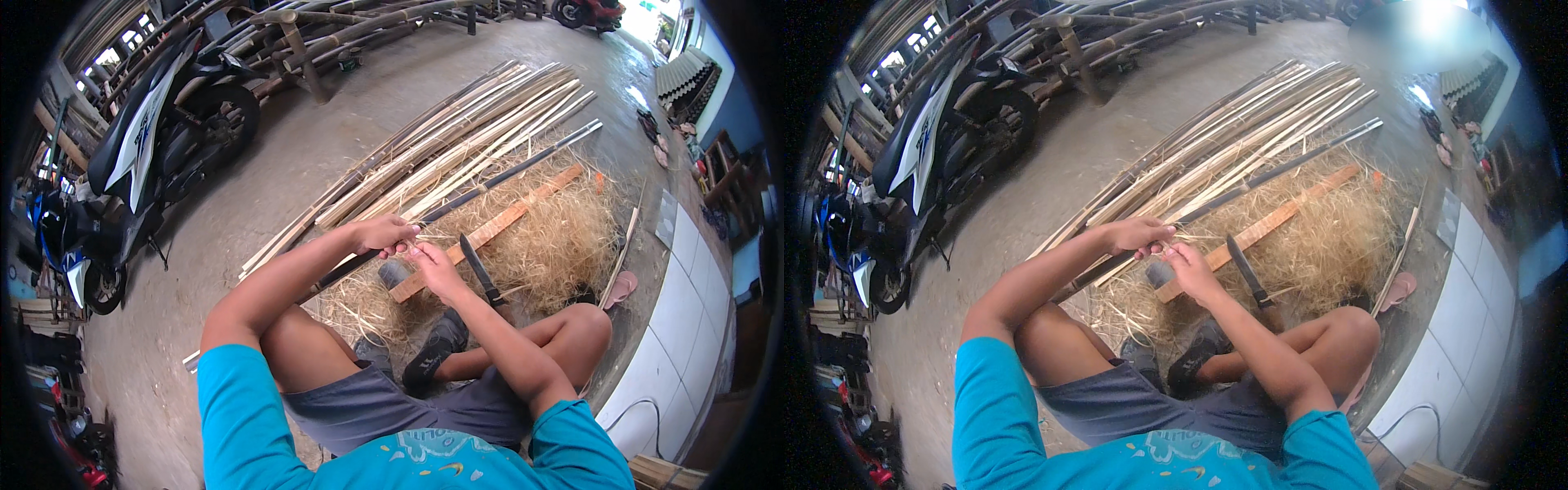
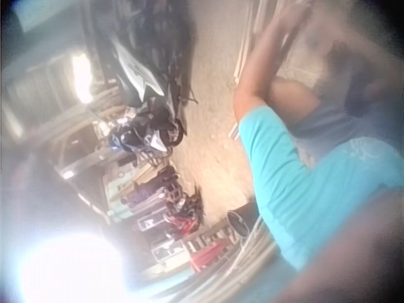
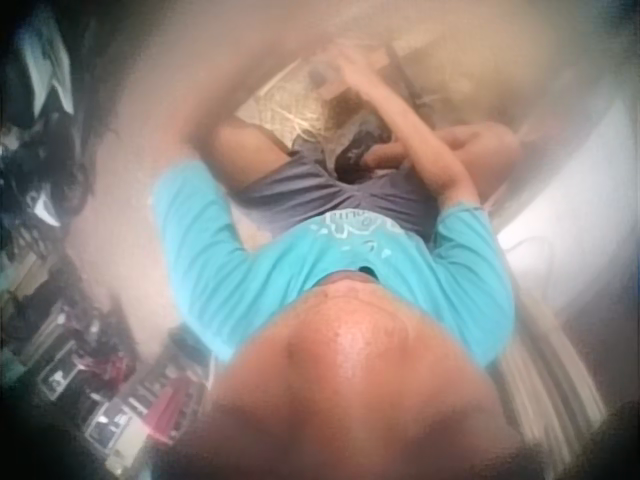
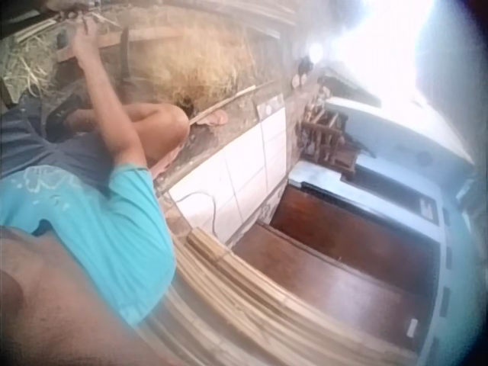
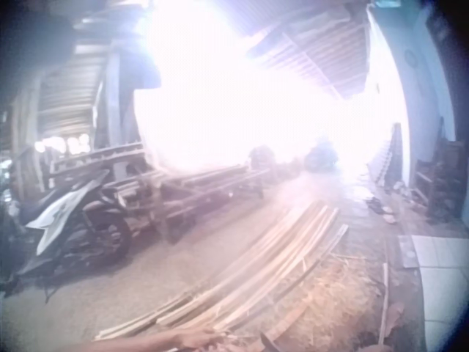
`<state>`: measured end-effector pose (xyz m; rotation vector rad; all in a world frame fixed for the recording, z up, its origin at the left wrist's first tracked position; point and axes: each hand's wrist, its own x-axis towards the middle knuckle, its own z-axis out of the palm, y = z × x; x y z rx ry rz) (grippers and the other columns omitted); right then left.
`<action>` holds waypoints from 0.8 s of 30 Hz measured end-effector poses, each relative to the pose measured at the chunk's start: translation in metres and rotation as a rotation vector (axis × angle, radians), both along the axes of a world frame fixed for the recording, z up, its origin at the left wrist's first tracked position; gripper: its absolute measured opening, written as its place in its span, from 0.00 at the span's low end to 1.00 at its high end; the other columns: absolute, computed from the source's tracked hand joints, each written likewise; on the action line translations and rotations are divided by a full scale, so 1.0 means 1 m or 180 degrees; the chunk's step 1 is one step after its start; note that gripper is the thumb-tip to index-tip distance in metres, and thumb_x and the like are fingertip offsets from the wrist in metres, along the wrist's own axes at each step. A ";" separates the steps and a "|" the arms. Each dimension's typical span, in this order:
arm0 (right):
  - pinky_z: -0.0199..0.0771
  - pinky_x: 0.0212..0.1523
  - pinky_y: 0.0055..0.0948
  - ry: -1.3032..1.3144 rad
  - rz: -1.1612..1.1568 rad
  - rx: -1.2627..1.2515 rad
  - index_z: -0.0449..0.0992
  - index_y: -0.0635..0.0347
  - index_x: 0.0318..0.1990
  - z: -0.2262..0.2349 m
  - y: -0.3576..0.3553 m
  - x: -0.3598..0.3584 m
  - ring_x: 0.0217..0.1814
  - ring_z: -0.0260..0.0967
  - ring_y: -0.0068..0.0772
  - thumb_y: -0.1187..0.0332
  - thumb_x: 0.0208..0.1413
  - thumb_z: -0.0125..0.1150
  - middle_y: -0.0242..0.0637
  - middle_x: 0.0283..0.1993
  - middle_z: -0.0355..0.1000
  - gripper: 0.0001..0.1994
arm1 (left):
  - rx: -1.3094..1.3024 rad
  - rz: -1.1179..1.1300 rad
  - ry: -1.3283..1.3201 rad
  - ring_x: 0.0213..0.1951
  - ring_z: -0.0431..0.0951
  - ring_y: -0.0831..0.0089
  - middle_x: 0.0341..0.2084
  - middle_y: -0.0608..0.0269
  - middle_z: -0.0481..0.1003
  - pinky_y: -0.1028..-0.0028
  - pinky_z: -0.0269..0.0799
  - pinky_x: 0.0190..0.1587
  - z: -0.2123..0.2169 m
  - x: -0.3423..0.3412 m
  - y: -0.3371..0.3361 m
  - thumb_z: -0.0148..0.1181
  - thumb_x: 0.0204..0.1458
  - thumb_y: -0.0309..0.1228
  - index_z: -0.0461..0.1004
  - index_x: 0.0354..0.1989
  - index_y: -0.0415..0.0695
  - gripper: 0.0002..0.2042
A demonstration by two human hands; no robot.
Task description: The person sits on the floor and uses a knife to shave thin strips from bamboo pieces, repeatedly scraping the surface to remove fibers. The person handles multiple bamboo strips one at a time, placing finished pieces aside.
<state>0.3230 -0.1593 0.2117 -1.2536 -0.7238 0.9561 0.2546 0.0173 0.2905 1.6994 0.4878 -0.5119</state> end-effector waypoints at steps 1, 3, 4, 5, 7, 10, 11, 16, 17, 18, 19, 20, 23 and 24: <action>0.73 0.42 0.27 0.0670 0.0016 -0.0036 0.68 0.62 0.54 0.004 0.000 0.000 0.39 0.70 0.23 0.66 0.70 0.50 0.34 0.39 0.73 0.12 | 0.0039 -0.0023 -0.0009 0.19 0.63 0.83 0.21 0.73 0.66 0.79 0.60 0.20 0.002 0.001 0.000 0.47 0.69 0.47 0.72 0.36 0.43 0.19; 0.75 0.40 0.28 0.1404 0.0040 -0.0141 0.68 0.60 0.54 0.006 0.002 -0.002 0.36 0.70 0.23 0.64 0.70 0.51 0.33 0.38 0.72 0.12 | 0.0119 -0.0044 -0.0038 0.19 0.63 0.83 0.21 0.73 0.66 0.79 0.61 0.20 0.007 -0.001 0.002 0.46 0.69 0.47 0.73 0.37 0.42 0.20; 0.76 0.38 0.28 0.1466 0.0055 -0.0208 0.68 0.59 0.54 0.000 0.000 0.002 0.34 0.69 0.23 0.63 0.69 0.52 0.32 0.38 0.71 0.12 | 0.0129 -0.0139 -0.0038 0.19 0.64 0.83 0.21 0.73 0.65 0.79 0.61 0.19 0.000 0.001 0.006 0.45 0.69 0.47 0.74 0.40 0.40 0.21; 0.77 0.36 0.28 0.1529 0.0102 -0.0275 0.68 0.58 0.54 -0.005 0.002 0.003 0.33 0.69 0.23 0.62 0.69 0.53 0.31 0.37 0.70 0.13 | 0.0227 -0.0146 -0.0076 0.18 0.63 0.83 0.21 0.72 0.65 0.78 0.61 0.19 -0.003 0.002 0.006 0.44 0.70 0.48 0.74 0.39 0.40 0.22; 0.64 0.25 0.26 0.1526 -0.0132 -0.0559 0.70 0.50 0.52 0.004 0.008 -0.015 0.22 0.57 0.20 0.56 0.69 0.53 0.23 0.25 0.58 0.12 | 0.0398 -0.0130 -0.0197 0.18 0.63 0.83 0.20 0.72 0.66 0.77 0.60 0.19 -0.023 -0.010 0.018 0.44 0.69 0.49 0.74 0.40 0.41 0.22; 0.51 0.19 0.21 0.1065 -0.0217 -0.0662 0.70 0.47 0.52 0.015 -0.001 -0.011 0.19 0.50 0.16 0.51 0.68 0.53 0.20 0.23 0.54 0.14 | 0.0198 -0.0063 -0.0257 0.18 0.63 0.79 0.20 0.70 0.65 0.75 0.62 0.20 -0.009 -0.009 0.006 0.45 0.69 0.47 0.75 0.41 0.42 0.20; 0.52 0.19 0.21 0.0448 -0.0062 -0.0535 0.71 0.48 0.50 0.009 0.002 -0.018 0.20 0.51 0.15 0.54 0.69 0.53 0.19 0.23 0.55 0.12 | 0.0223 -0.0299 -0.0325 0.18 0.64 0.78 0.20 0.69 0.65 0.73 0.64 0.20 -0.026 -0.011 0.015 0.46 0.69 0.45 0.74 0.41 0.41 0.19; 0.70 0.29 0.32 -0.1942 0.1102 -0.0999 0.78 0.63 0.42 -0.054 -0.023 0.046 0.28 0.70 0.33 0.60 0.68 0.52 0.37 0.29 0.74 0.15 | 0.0168 -0.0214 -0.0377 0.21 0.67 0.77 0.21 0.68 0.66 0.72 0.67 0.22 -0.032 0.016 0.015 0.50 0.67 0.46 0.71 0.34 0.42 0.18; 0.76 0.35 0.40 -0.3369 0.1407 -0.0686 0.78 0.67 0.42 -0.079 -0.021 0.068 0.34 0.77 0.44 0.60 0.67 0.52 0.45 0.34 0.79 0.17 | 0.0195 -0.0251 -0.0393 0.22 0.67 0.77 0.21 0.69 0.66 0.71 0.67 0.23 -0.027 0.017 0.016 0.49 0.67 0.46 0.71 0.34 0.42 0.18; 0.75 0.43 0.47 -0.3669 0.1460 -0.1648 0.79 0.67 0.42 -0.061 -0.024 0.054 0.43 0.76 0.53 0.60 0.65 0.54 0.51 0.40 0.79 0.16 | 0.0173 -0.0231 -0.0312 0.23 0.68 0.77 0.22 0.69 0.66 0.71 0.68 0.25 -0.025 0.003 0.017 0.49 0.67 0.46 0.71 0.33 0.42 0.18; 0.74 0.51 0.54 -0.3951 0.1471 -0.2629 0.80 0.67 0.41 -0.040 -0.030 0.042 0.53 0.74 0.61 0.61 0.62 0.55 0.56 0.46 0.78 0.16 | 0.0201 -0.0179 -0.0254 0.23 0.68 0.77 0.22 0.68 0.67 0.71 0.68 0.25 -0.027 -0.007 0.018 0.50 0.67 0.46 0.70 0.33 0.42 0.19; 0.75 0.52 0.52 -0.3934 0.1382 -0.3095 0.81 0.66 0.42 -0.041 -0.033 0.058 0.54 0.75 0.59 0.60 0.61 0.56 0.56 0.47 0.78 0.16 | 0.0280 -0.0190 -0.0247 0.23 0.68 0.77 0.22 0.68 0.67 0.72 0.69 0.25 -0.019 -0.007 0.017 0.50 0.67 0.46 0.70 0.33 0.42 0.19; 0.76 0.53 0.50 -0.4114 0.0911 -0.3654 0.83 0.66 0.42 -0.051 -0.057 0.106 0.53 0.76 0.58 0.61 0.58 0.57 0.57 0.46 0.79 0.16 | 0.0292 -0.0125 -0.0212 0.23 0.69 0.75 0.23 0.66 0.68 0.72 0.69 0.24 -0.014 -0.014 0.021 0.52 0.66 0.46 0.71 0.33 0.39 0.20; 0.75 0.54 0.50 -0.4192 0.1060 -0.3937 0.81 0.66 0.47 -0.063 -0.059 0.138 0.55 0.75 0.59 0.63 0.58 0.58 0.58 0.49 0.77 0.16 | 0.0298 -0.0147 -0.0228 0.23 0.69 0.75 0.22 0.66 0.68 0.72 0.70 0.24 -0.011 -0.011 0.023 0.52 0.66 0.46 0.71 0.33 0.39 0.20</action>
